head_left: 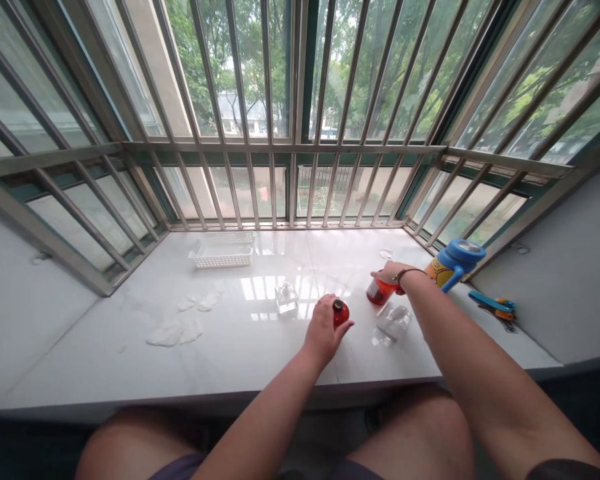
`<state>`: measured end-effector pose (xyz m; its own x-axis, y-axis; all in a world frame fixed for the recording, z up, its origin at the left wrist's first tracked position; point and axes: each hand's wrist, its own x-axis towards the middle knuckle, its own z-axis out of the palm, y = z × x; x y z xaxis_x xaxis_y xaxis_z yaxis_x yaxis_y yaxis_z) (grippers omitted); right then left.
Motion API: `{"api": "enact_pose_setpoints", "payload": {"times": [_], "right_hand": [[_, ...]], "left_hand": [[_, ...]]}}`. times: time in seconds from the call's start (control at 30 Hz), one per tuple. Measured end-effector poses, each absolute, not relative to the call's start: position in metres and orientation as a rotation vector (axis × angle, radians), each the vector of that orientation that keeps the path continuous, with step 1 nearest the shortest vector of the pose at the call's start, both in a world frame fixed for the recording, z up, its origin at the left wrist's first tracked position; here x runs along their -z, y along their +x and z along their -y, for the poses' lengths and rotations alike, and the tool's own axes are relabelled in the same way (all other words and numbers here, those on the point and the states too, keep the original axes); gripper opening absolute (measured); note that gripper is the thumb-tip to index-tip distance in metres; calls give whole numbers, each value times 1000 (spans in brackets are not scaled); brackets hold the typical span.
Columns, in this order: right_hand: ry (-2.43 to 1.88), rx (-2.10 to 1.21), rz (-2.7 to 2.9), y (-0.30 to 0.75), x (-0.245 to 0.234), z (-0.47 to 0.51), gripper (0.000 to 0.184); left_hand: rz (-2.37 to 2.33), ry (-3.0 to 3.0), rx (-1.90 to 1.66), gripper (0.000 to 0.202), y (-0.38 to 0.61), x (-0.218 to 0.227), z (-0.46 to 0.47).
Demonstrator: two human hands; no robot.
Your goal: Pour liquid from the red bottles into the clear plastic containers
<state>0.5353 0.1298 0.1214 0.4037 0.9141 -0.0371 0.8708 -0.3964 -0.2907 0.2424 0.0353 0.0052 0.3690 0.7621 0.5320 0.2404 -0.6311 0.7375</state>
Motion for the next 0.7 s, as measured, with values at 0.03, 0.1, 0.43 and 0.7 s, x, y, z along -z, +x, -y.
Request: {"api": "enact_pose_setpoints", "payload": {"times": [0.03,0.1,0.43,0.7], "right_hand": [[-2474,-376,1583,532,-120,-130,48],[-2514,-557,1618,519,-120,-133,55],[-2074,-809,2201,427,-156,-153,72],[-2379,-625,2256,513,-169,-102,85]], "left_hand": [[-861,2081,-1231,60,249,-4,-37],[-858,2084,-1235,63,263,-1,-39],[-921,2151,-1134,87,260,-12,-33],[-1153,2242,-1548,58,160,-15,-24]]}}
